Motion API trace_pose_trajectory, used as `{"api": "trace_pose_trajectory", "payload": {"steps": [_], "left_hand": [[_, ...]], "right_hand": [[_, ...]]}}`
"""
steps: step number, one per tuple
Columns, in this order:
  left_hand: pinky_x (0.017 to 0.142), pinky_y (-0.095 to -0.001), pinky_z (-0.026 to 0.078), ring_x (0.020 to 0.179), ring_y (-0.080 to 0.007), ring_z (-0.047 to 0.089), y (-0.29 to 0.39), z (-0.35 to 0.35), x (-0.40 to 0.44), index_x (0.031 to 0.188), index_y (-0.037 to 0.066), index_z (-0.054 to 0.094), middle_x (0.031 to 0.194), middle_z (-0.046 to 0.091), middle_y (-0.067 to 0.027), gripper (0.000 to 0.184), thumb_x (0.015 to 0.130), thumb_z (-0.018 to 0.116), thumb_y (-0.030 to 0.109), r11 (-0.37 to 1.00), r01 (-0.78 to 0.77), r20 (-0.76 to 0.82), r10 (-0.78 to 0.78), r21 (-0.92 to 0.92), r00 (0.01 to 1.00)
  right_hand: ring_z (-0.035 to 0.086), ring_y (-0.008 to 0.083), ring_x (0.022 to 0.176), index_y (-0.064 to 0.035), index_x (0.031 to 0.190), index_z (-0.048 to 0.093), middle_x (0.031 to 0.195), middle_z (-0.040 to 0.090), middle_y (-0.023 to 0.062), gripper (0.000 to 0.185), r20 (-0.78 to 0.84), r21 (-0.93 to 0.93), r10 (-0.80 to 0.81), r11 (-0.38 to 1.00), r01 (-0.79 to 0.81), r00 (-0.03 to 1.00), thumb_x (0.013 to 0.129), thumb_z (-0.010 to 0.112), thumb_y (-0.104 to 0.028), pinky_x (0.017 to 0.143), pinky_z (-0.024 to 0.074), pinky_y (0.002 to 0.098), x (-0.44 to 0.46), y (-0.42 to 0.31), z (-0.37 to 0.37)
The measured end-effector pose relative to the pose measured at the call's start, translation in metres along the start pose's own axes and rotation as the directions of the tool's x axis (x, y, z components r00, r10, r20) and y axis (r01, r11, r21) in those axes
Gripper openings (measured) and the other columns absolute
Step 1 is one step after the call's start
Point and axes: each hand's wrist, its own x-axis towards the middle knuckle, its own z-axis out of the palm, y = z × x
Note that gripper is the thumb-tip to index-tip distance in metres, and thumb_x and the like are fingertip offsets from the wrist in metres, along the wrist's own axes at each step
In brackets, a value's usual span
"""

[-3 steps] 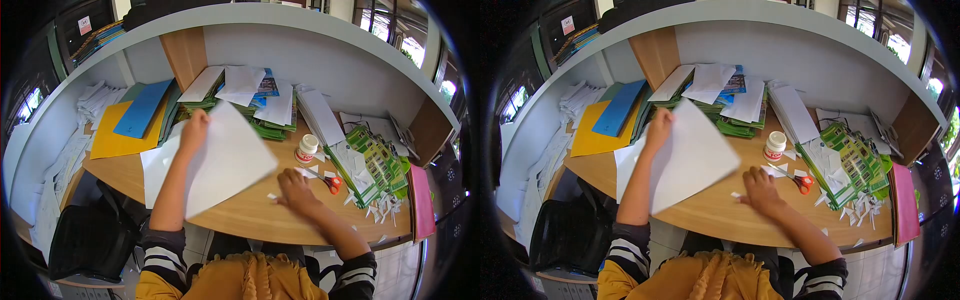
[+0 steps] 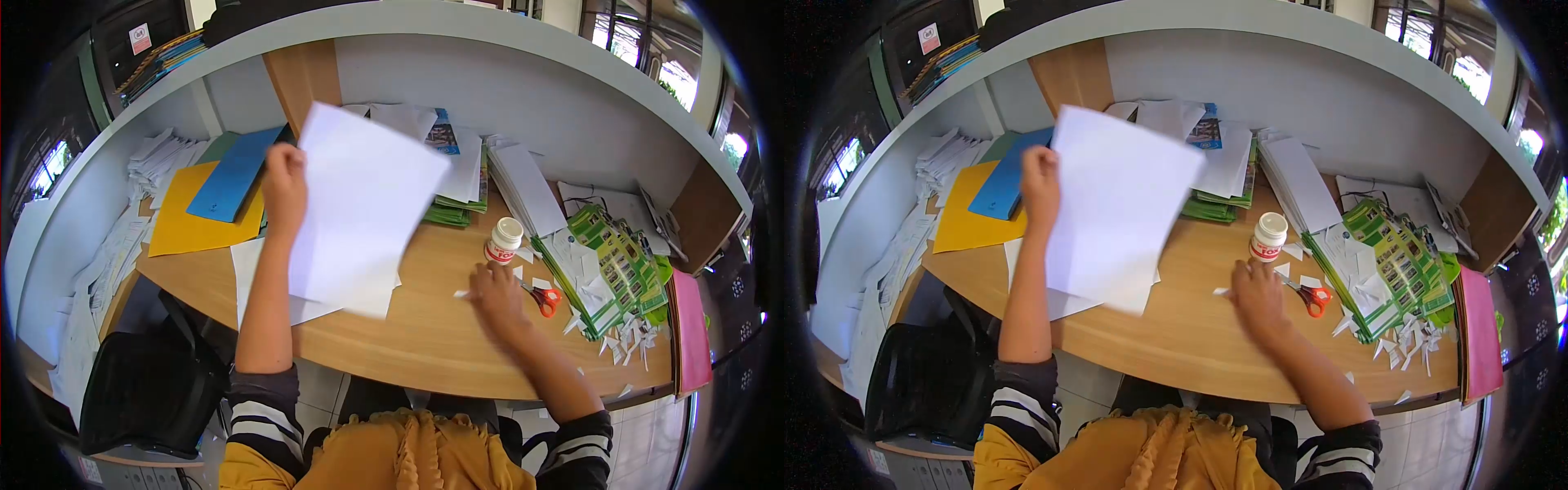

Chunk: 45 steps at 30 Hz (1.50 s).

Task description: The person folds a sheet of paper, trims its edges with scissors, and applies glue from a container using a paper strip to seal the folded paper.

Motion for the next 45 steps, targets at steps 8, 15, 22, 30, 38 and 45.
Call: {"api": "trace_pose_trajectory", "payload": {"steps": [8, 15, 22, 30, 38, 45], "left_hand": [[0.063, -0.024, 0.048, 0.072, -0.0141, 0.06, 0.036, -0.111, 0.031, 0.108, 0.008, 0.058, 0.093, 0.064, -0.0051, 0.019, 0.093, 0.053, 0.016, 0.902, -0.168, -0.629, 0.401, 0.397, 0.666], [0.067, -0.0236, 0.05, 0.074, -0.0137, 0.061, 0.039, -0.121, -0.001, 0.107, 0.004, 0.058, 0.093, 0.065, -0.0063, 0.018, 0.092, 0.053, 0.012, 0.895, -0.248, -0.585, 0.433, 0.372, 0.686], [0.071, -0.0256, 0.051, 0.076, -0.0153, 0.062, 0.06, -0.108, -0.031, 0.107, 0.0, 0.056, 0.095, 0.065, -0.0099, 0.018, 0.09, 0.055, 0.007, 0.854, -0.449, -0.489, 0.519, 0.263, 0.701], [0.063, -0.0272, 0.049, 0.068, -0.0179, 0.057, 0.07, -0.11, -0.059, 0.103, -0.001, 0.054, 0.091, 0.064, -0.01, 0.015, 0.088, 0.056, 0.0, 0.729, -0.572, -0.347, 0.683, 0.377, 0.643], [0.056, -0.0305, 0.043, 0.06, -0.0211, 0.05, 0.097, -0.081, -0.073, 0.099, 0.004, 0.055, 0.085, 0.062, -0.0074, 0.02, 0.08, 0.061, 0.001, 0.66, -0.715, -0.266, 0.749, 0.23, 0.606], [0.044, -0.0202, 0.032, 0.053, -0.0121, 0.046, 0.156, 0.009, -0.147, 0.096, 0.009, 0.057, 0.066, 0.051, -0.0047, 0.021, 0.078, 0.061, 0.019, 0.185, -0.982, -0.083, 0.979, -0.033, 0.188]], "right_hand": [[0.051, 0.0332, 0.095, 0.0027, 0.114, 0.043, 0.105, 0.052, 0.0191, 0.055, -0.344, 0.285, 0.479, 0.873, -0.396, 0.807, 0.072, 0.072, -0.02, 0.08, 0.0439, 0.0397, 0.007, 0.047, -0.017], [0.063, 0.0309, 0.085, 0.0078, 0.114, 0.045, 0.098, 0.062, 0.0216, 0.059, -0.025, 0.444, 0.376, 0.834, -0.326, 0.926, 0.069, 0.076, -0.015, 0.075, 0.0504, 0.0371, 0.047, 0.085, 0.029], [0.062, 0.0321, 0.08, 0.0021, 0.115, 0.044, 0.094, 0.061, 0.0194, 0.055, 0.008, 0.661, 0.324, 0.708, -0.248, 0.946, 0.07, 0.073, -0.011, 0.07, 0.0511, 0.0395, 0.109, -0.023, 0.062], [0.055, 0.0357, 0.095, 0.0007, 0.117, 0.044, 0.103, 0.057, 0.0212, 0.048, -0.193, 0.387, 0.072, 0.922, 0.009, 0.979, 0.08, 0.061, -0.024, 0.086, 0.0413, 0.0485, 0.108, -0.045, 0.087], [0.054, 0.0262, 0.083, -0.0075, 0.083, 0.059, 0.082, 0.058, 0.0092, 0.012, -0.065, -0.543, -0.125, 0.837, 0.07, 0.99, 0.081, 0.051, -0.017, 0.086, 0.0356, 0.0518, 0.035, 0.088, 0.03], [0.053, 0.0269, 0.086, -0.0092, 0.08, 0.062, 0.084, 0.06, 0.0107, 0.013, -0.376, -0.391, -0.006, 0.908, -0.152, 0.927, 0.078, 0.053, -0.019, 0.085, 0.0363, 0.0468, 0.056, 0.15, 0.019]]}}
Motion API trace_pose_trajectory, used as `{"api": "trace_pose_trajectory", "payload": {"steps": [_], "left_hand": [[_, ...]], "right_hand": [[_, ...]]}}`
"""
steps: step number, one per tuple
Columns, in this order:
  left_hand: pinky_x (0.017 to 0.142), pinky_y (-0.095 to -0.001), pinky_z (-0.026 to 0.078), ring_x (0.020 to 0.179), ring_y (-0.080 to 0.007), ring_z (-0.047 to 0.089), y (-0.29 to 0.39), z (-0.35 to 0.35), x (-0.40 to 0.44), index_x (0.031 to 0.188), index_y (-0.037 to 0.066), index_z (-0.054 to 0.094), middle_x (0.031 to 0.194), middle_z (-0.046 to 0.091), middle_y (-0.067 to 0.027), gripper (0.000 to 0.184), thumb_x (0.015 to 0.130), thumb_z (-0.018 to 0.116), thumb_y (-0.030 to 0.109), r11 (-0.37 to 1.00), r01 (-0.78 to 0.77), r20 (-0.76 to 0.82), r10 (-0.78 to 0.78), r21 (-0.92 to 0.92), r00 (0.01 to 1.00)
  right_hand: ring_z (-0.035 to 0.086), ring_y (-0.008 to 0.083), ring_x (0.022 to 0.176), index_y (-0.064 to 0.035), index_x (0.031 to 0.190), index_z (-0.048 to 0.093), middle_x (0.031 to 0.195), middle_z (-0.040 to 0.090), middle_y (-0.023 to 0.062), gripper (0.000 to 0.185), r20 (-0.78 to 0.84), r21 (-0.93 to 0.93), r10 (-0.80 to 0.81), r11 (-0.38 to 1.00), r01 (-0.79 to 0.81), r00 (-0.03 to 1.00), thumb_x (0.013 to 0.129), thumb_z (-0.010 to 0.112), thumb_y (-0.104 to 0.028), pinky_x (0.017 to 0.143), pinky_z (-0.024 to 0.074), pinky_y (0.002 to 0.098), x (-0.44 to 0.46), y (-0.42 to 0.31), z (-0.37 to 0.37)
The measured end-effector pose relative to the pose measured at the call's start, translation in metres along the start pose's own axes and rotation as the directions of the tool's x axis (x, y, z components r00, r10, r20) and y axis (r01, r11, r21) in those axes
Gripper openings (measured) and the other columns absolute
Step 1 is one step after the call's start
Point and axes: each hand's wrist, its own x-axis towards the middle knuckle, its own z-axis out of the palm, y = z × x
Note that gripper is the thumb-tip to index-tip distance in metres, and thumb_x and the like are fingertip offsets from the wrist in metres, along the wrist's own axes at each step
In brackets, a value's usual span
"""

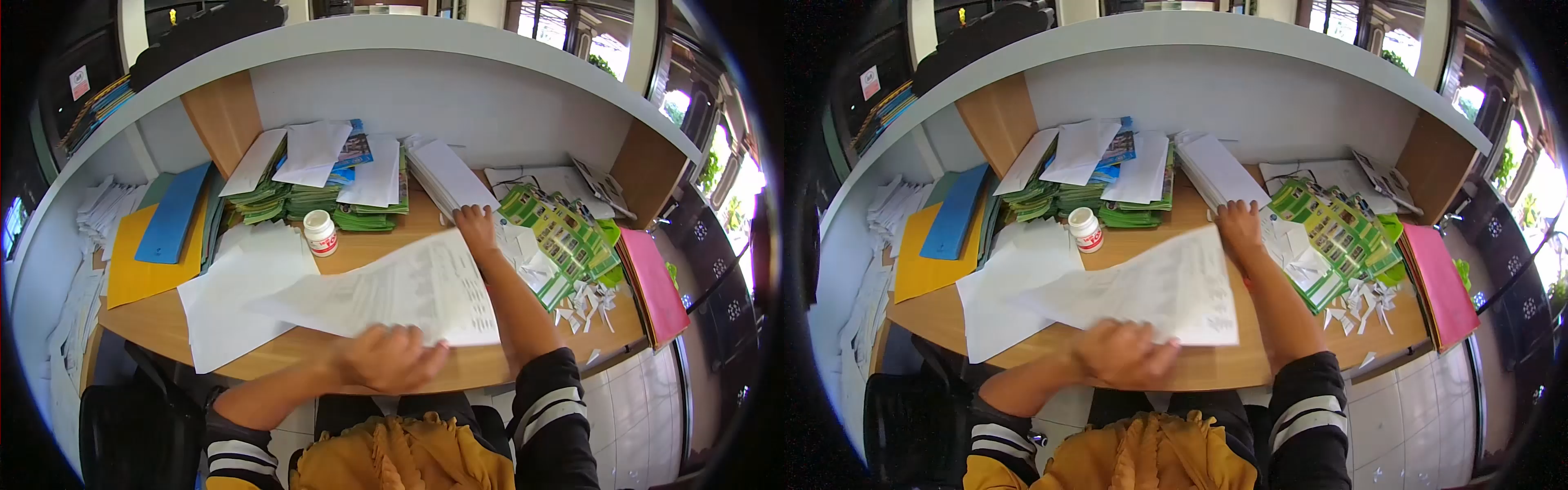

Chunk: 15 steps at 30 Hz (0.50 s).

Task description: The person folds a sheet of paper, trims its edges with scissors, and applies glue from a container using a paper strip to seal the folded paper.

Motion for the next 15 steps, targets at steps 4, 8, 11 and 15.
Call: {"api": "trace_pose_trajectory", "payload": {"steps": [4, 8, 11, 15], "left_hand": [[0.044, -0.0196, 0.03, 0.051, -0.0105, 0.039, 0.036, 0.023, -0.015, 0.096, 0.007, 0.058, 0.066, 0.052, -0.0037, 0.019, 0.079, 0.06, 0.015, 0.998, 0.043, 0.122, -0.037, -0.043, 0.992], [0.044, -0.0199, 0.029, 0.05, -0.0104, 0.036, 0.047, 0.035, -0.03, 0.097, 0.006, 0.059, 0.065, 0.051, -0.0028, 0.021, 0.078, 0.06, 0.012, 0.986, 0.148, 0.245, -0.127, -0.07, 0.961], [0.044, -0.0188, 0.028, 0.051, -0.0107, 0.036, 0.051, 0.043, -0.037, 0.099, 0.003, 0.059, 0.061, 0.049, -0.0022, 0.024, 0.077, 0.059, 0.01, 0.976, 0.215, 0.306, -0.198, -0.023, 0.931], [0.045, -0.0198, 0.031, 0.051, -0.011, 0.039, 0.059, 0.05, -0.039, 0.102, 0.003, 0.06, 0.061, 0.049, -0.0014, 0.027, 0.075, 0.06, 0.011, 0.95, 0.303, 0.334, -0.264, -0.07, 0.905]], "right_hand": [[0.055, 0.0281, 0.084, -0.0063, 0.086, 0.063, 0.086, 0.063, 0.0089, 0.015, -0.058, 0.285, 0.183, 0.945, -0.16, 0.981, 0.079, 0.06, -0.019, 0.079, 0.042, 0.039, 0.006, 0.001, -0.024], [0.055, 0.022, 0.067, 0.0011, 0.094, 0.061, 0.08, 0.062, 0.0091, 0.014, 0.195, 0.636, 0.272, 0.697, -0.332, 0.943, 0.083, 0.054, -0.005, 0.065, 0.0446, 0.0288, -0.017, 0.003, -0.095], [0.057, 0.0199, 0.072, 0.0011, 0.101, 0.061, 0.083, 0.063, 0.0086, 0.021, 0.468, 0.667, 0.203, 0.557, -0.495, 0.86, 0.085, 0.056, -0.01, 0.07, 0.0459, 0.0273, -0.054, -0.005, -0.145], [0.057, 0.0242, 0.092, -0.0007, 0.097, 0.065, 0.099, 0.063, 0.011, 0.021, 0.431, 0.823, -0.131, 0.464, -0.329, 0.893, 0.078, 0.064, -0.009, 0.084, 0.0449, 0.0327, -0.104, -0.026, -0.168]]}}
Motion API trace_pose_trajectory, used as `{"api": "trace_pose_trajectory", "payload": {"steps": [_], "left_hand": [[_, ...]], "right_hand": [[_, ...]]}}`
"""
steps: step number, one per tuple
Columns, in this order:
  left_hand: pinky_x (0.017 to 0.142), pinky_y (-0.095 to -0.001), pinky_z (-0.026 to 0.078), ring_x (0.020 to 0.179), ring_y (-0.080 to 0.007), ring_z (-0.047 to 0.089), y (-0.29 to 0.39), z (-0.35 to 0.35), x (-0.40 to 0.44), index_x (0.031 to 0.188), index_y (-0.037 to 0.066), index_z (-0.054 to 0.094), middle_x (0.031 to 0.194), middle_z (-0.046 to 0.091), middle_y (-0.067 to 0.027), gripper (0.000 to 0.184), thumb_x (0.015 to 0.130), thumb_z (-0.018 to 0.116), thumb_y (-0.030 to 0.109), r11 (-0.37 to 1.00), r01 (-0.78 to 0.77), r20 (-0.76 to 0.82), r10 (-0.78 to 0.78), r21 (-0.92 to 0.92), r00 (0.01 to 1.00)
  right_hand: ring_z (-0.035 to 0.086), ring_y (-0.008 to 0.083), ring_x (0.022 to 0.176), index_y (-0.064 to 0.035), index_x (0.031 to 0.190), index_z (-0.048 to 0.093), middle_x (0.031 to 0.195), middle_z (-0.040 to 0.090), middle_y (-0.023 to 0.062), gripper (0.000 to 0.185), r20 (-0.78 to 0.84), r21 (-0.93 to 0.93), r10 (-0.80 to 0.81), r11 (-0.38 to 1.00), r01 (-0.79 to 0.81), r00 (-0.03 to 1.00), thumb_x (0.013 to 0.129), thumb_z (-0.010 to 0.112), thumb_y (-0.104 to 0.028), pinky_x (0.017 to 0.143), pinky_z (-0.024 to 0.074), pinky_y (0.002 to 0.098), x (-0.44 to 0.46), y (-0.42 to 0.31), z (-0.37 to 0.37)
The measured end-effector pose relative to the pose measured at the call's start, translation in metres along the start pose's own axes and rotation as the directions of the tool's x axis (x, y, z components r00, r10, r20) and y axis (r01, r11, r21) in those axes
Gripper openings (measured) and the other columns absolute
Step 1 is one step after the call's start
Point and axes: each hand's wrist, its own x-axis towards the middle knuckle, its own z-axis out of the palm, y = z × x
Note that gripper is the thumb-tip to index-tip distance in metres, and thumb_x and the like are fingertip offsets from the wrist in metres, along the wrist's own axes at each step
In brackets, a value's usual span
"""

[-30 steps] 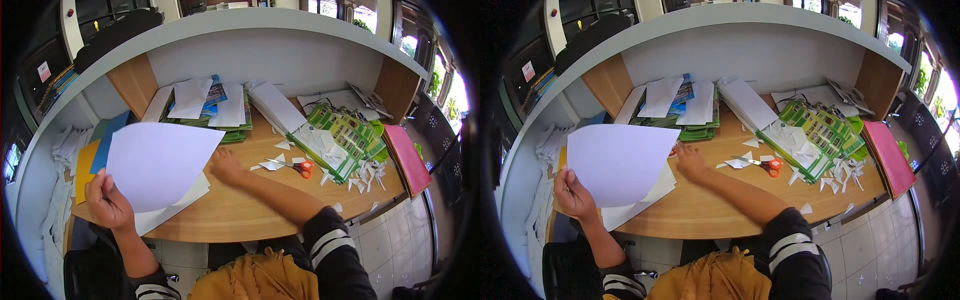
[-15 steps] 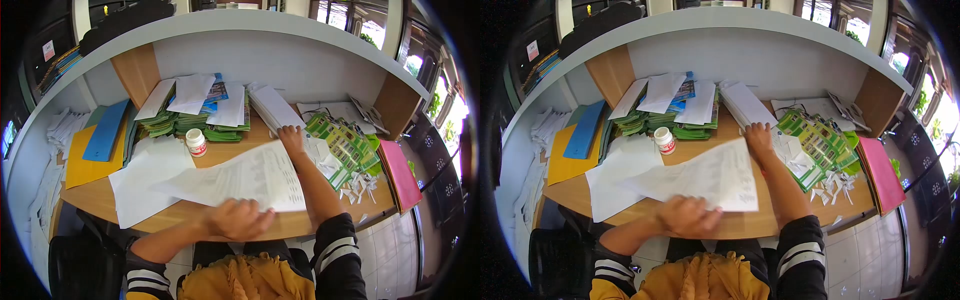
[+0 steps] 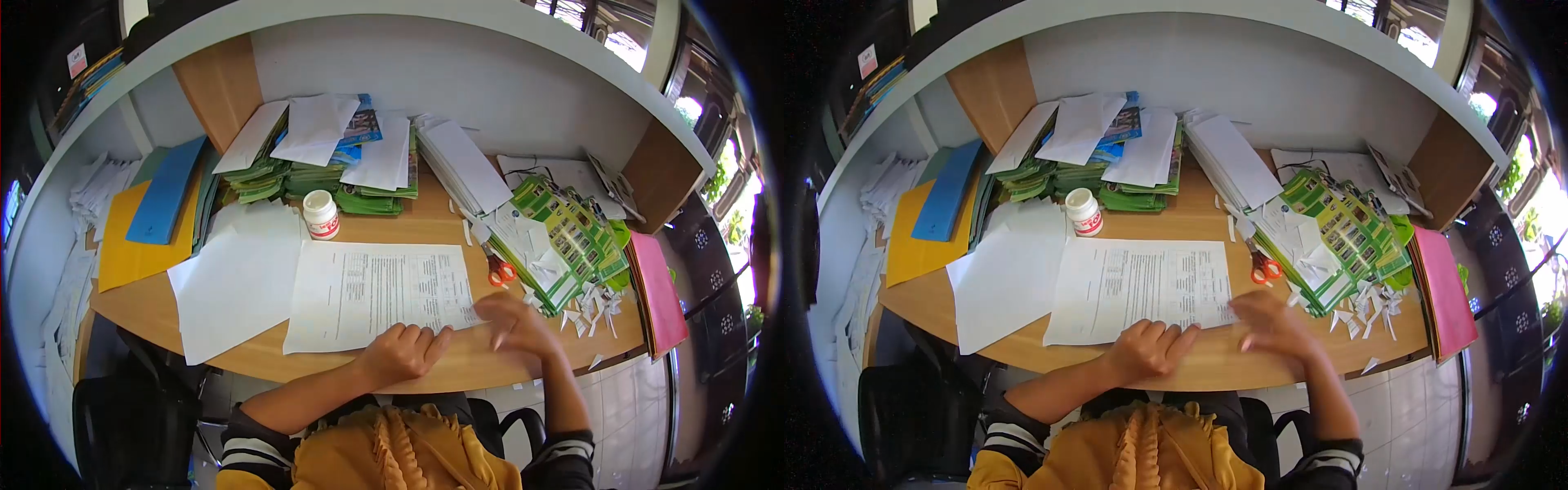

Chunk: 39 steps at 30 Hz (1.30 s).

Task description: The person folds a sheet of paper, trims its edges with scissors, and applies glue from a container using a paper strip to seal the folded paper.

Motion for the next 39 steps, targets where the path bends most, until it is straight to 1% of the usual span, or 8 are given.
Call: {"api": "trace_pose_trajectory", "payload": {"steps": [6, 8, 11, 14, 22, 26, 31, 39], "left_hand": [[0.046, -0.0232, 0.037, 0.054, -0.0131, 0.048, 0.005, -0.002, -0.009, 0.096, 0.003, 0.061, 0.065, 0.056, -0.0013, 0.023, 0.074, 0.065, 0.01, 0.934, 0.21, 0.063, -0.2, -0.289, 0.978], [0.051, -0.0251, 0.043, 0.057, -0.0153, 0.052, -0.003, -0.016, -0.018, 0.095, 0.005, 0.061, 0.073, 0.06, -0.0021, 0.023, 0.074, 0.065, 0.009, 0.876, 0.31, 0.184, -0.258, -0.37, 0.948], [0.061, -0.0267, 0.046, 0.065, -0.0172, 0.055, -0.027, -0.043, -0.049, 0.095, 0.006, 0.06, 0.083, 0.063, -0.0032, 0.023, 0.073, 0.065, 0.008, 0.848, 0.431, 0.326, -0.331, -0.31, 0.886], [0.065, -0.0294, 0.045, 0.071, -0.0184, 0.056, -0.052, -0.059, -0.086, 0.095, 0.006, 0.06, 0.083, 0.062, -0.0029, 0.023, 0.072, 0.063, 0.007, 0.851, 0.414, 0.274, -0.334, -0.325, 0.902], [0.066, -0.029, 0.043, 0.069, -0.0189, 0.053, -0.064, -0.078, -0.109, 0.084, 0.004, 0.066, 0.069, 0.059, -0.0031, 0.01, 0.076, 0.064, 0.009, 0.497, 0.754, 0.32, -0.697, -0.43, 0.642], [0.062, -0.0288, 0.041, 0.064, -0.0187, 0.048, -0.065, -0.074, -0.107, 0.083, 0.002, 0.065, 0.062, 0.055, -0.0036, 0.011, 0.08, 0.065, 0.013, 0.283, 0.89, 0.412, -0.808, -0.356, 0.422], [0.06, -0.029, 0.039, 0.061, -0.0183, 0.044, -0.067, -0.072, -0.099, 0.081, 0.001, 0.065, 0.061, 0.052, -0.004, 0.013, 0.081, 0.064, 0.014, 0.14, 0.94, 0.452, -0.848, -0.311, 0.276], [0.058, -0.0302, 0.038, 0.06, -0.0191, 0.043, -0.058, -0.063, -0.095, 0.076, 0.0, 0.062, 0.059, 0.05, -0.0052, 0.015, 0.082, 0.063, 0.014, 0.25, 0.929, 0.325, -0.885, -0.274, 0.334]], "right_hand": [[0.055, 0.0263, 0.095, 0.0001, 0.086, 0.066, 0.098, 0.063, 0.0108, 0.016, -0.079, -0.001, 0.066, 0.998, -0.066, 0.995, 0.07, 0.067, -0.001, 0.083, 0.0445, 0.0335, -0.014, -0.001, 0.029], [0.055, 0.0263, 0.095, 0.0002, 0.085, 0.066, 0.098, 0.063, 0.0109, 0.014, -0.107, -0.009, 0.085, 0.996, -0.087, 0.991, 0.071, 0.066, -0.001, 0.083, 0.0444, 0.0334, -0.015, 0.001, 0.026], [0.055, 0.0264, 0.095, 0.0007, 0.082, 0.066, 0.097, 0.063, 0.0113, 0.01, -0.237, -0.041, 0.157, 0.984, -0.172, 0.959, 0.072, 0.065, -0.001, 0.083, 0.0441, 0.0332, -0.019, 0.004, 0.023], [0.055, 0.0259, 0.094, 0.0006, 0.082, 0.066, 0.096, 0.063, 0.0114, 0.01, -0.235, -0.061, 0.156, 0.983, -0.175, 0.959, 0.073, 0.063, -0.002, 0.082, 0.0442, 0.0325, -0.022, 0.0, 0.021], [0.054, 0.0234, 0.089, 0.0011, 0.086, 0.066, 0.094, 0.062, 0.0105, 0.012, -0.238, -0.107, 0.108, 0.985, -0.137, 0.965, 0.08, 0.058, -0.004, 0.078, 0.0433, 0.029, -0.028, 0.0, 0.027], [0.052, 0.0218, 0.084, 0.0037, 0.088, 0.063, 0.094, 0.06, 0.0105, 0.015, -0.321, 0.242, 0.4, 0.911, -0.334, 0.858, 0.086, 0.055, -0.008, 0.075, 0.0412, 0.0278, -0.025, -0.01, 0.032], [0.049, 0.021, 0.079, 0.0055, 0.085, 0.058, 0.092, 0.058, 0.0116, 0.018, -0.315, 0.093, 0.551, 0.828, -0.553, 0.773, 0.088, 0.053, -0.012, 0.072, 0.0393, 0.0274, -0.02, -0.017, 0.033], [0.048, 0.024, 0.075, 0.0054, 0.079, 0.054, 0.085, 0.056, 0.013, 0.02, -0.485, -0.165, 0.328, 0.876, -0.454, 0.81, 0.088, 0.053, -0.013, 0.071, 0.0403, 0.0321, -0.01, -0.018, 0.049]]}}
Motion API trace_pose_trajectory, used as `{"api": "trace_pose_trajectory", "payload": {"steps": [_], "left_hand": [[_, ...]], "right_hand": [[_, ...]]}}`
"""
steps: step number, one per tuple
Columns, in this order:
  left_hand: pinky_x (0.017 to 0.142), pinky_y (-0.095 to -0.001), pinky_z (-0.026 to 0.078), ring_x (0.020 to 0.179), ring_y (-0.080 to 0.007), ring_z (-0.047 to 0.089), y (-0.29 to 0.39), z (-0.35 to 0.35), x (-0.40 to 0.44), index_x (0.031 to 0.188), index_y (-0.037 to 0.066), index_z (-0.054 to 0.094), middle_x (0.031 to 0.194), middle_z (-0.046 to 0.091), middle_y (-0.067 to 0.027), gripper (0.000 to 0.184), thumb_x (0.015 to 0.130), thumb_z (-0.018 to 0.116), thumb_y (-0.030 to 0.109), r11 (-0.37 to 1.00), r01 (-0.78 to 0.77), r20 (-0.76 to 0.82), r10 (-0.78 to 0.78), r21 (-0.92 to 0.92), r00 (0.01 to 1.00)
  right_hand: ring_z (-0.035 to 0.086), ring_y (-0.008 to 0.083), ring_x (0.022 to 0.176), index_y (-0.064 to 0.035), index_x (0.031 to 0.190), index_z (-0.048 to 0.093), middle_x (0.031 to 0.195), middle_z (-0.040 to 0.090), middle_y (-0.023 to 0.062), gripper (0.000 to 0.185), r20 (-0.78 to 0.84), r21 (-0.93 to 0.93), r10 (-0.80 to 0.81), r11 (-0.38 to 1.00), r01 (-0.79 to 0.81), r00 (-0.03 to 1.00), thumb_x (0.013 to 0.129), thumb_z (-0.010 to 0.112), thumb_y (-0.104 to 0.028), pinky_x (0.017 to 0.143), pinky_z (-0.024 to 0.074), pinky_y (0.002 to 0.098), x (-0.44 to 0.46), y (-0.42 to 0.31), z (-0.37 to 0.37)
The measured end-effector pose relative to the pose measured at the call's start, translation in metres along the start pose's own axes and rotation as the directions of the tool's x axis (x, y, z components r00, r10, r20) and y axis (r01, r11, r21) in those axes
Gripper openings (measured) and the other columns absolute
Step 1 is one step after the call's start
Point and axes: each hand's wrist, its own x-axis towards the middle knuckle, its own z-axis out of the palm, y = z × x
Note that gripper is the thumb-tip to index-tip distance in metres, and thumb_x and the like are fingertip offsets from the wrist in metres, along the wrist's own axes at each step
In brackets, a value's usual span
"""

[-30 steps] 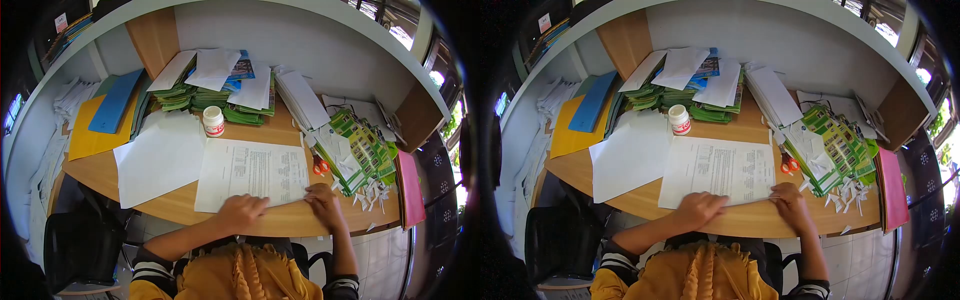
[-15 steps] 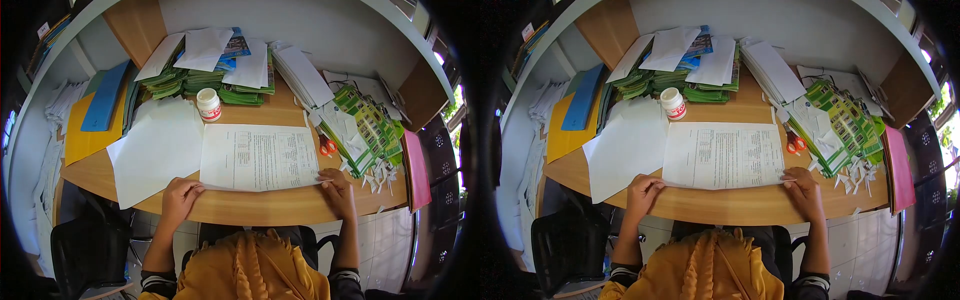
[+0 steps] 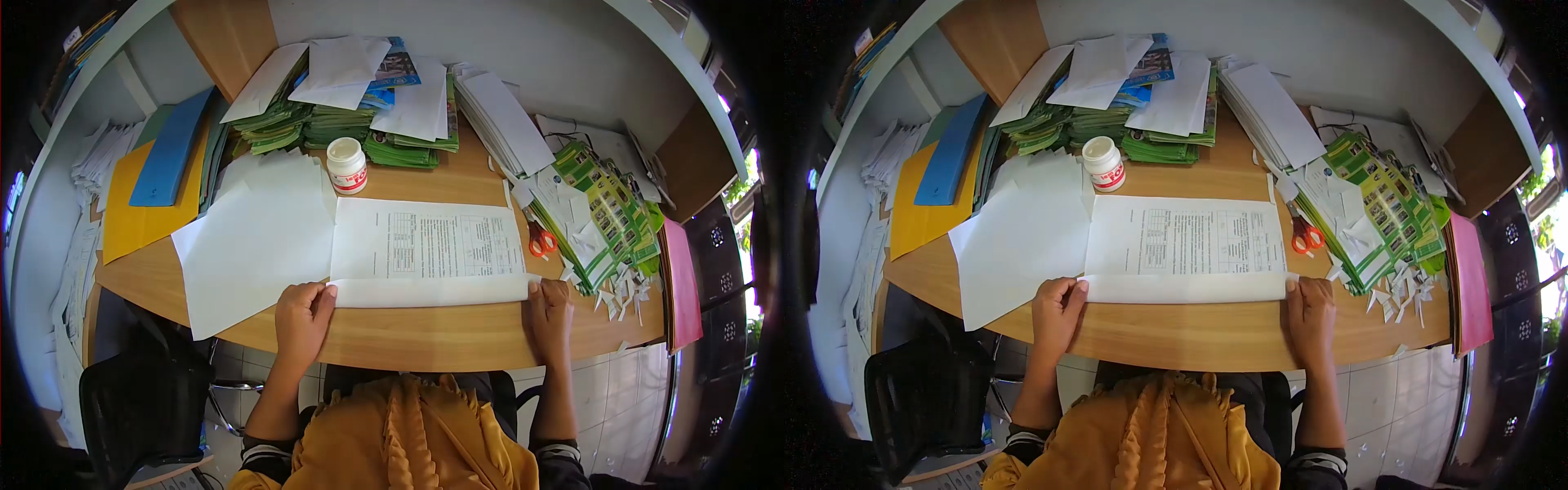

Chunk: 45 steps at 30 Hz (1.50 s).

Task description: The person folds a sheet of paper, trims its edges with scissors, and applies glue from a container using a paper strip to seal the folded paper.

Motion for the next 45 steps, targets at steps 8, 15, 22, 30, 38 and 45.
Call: {"api": "trace_pose_trajectory", "payload": {"steps": [8, 15, 22, 30, 38, 45], "left_hand": [[0.06, -0.0319, 0.037, 0.06, -0.02, 0.04, -0.007, 0.006, -0.006, 0.07, 0.0, 0.058, 0.06, 0.048, -0.0057, 0.018, 0.081, 0.063, 0.014, 0.988, -0.109, -0.087, 0.118, 0.111, 0.989], [0.062, -0.033, 0.037, 0.061, -0.0205, 0.041, -0.009, 0.006, -0.005, 0.068, 0.001, 0.056, 0.062, 0.048, -0.0055, 0.02, 0.081, 0.064, 0.015, 0.937, -0.115, -0.03, 0.133, 0.33, 0.991], [0.063, -0.0332, 0.037, 0.062, -0.0213, 0.041, -0.013, -0.005, 0.001, 0.068, 0.0, 0.056, 0.062, 0.048, -0.0061, 0.023, 0.082, 0.063, 0.017, 0.989, -0.146, 0.082, 0.144, 0.016, 0.986], [0.063, -0.0316, 0.039, 0.062, -0.0212, 0.043, -0.019, -0.011, 0.023, 0.067, 0.0, 0.055, 0.063, 0.051, -0.0065, 0.027, 0.082, 0.062, 0.021, 0.982, -0.185, 0.277, 0.167, 0.036, 0.946], [0.06, -0.0322, 0.04, 0.059, -0.0214, 0.046, -0.004, -0.011, 0.061, 0.064, 0.0, 0.053, 0.063, 0.054, -0.0077, 0.033, 0.082, 0.062, 0.027, 0.977, -0.149, 0.442, 0.068, 0.153, 0.894], [0.056, -0.0339, 0.039, 0.054, -0.0227, 0.047, 0.004, -0.01, 0.076, 0.059, 0.001, 0.05, 0.058, 0.053, -0.0081, 0.038, 0.08, 0.063, 0.03, 0.984, -0.042, 0.523, -0.056, 0.174, 0.851]], "right_hand": [[0.047, 0.028, 0.078, 0.0042, 0.079, 0.055, 0.083, 0.055, 0.0143, 0.019, -0.054, -0.231, -0.136, 0.966, 0.12, 0.989, 0.087, 0.053, -0.012, 0.074, 0.0404, 0.0362, 0.0, 0.001, 0.008], [0.046, 0.0286, 0.079, 0.0028, 0.077, 0.055, 0.082, 0.053, 0.0147, 0.017, -0.047, -0.319, -0.147, 0.939, 0.124, 0.988, 0.087, 0.053, -0.011, 0.076, 0.0393, 0.0371, 0.001, 0.001, 0.01], [0.045, 0.0289, 0.077, 0.0023, 0.076, 0.054, 0.081, 0.052, 0.015, 0.016, -0.017, -0.344, -0.145, 0.93, 0.13, 0.989, 0.086, 0.053, -0.01, 0.076, 0.0387, 0.0379, 0.004, -0.002, 0.011], [0.048, 0.0322, 0.077, 0.0019, 0.08, 0.054, 0.084, 0.053, 0.0171, 0.014, 0.058, -0.399, -0.195, 0.895, 0.202, 0.979, 0.086, 0.053, -0.011, 0.072, 0.0412, 0.0404, 0.028, 0.007, 0.015], [0.052, 0.0348, 0.076, 0.0014, 0.083, 0.054, 0.086, 0.055, 0.0185, 0.015, 0.03, -0.47, -0.298, 0.838, 0.276, 0.954, 0.086, 0.054, -0.013, 0.067, 0.0435, 0.0424, 0.056, 0.02, 0.03], [0.052, 0.034, 0.072, 0.001, 0.08, 0.054, 0.082, 0.056, 0.0174, 0.017, -0.055, -0.405, -0.321, 0.873, 0.273, 0.946, 0.085, 0.055, -0.015, 0.064, 0.0433, 0.0413, 0.057, 0.028, 0.031]]}}
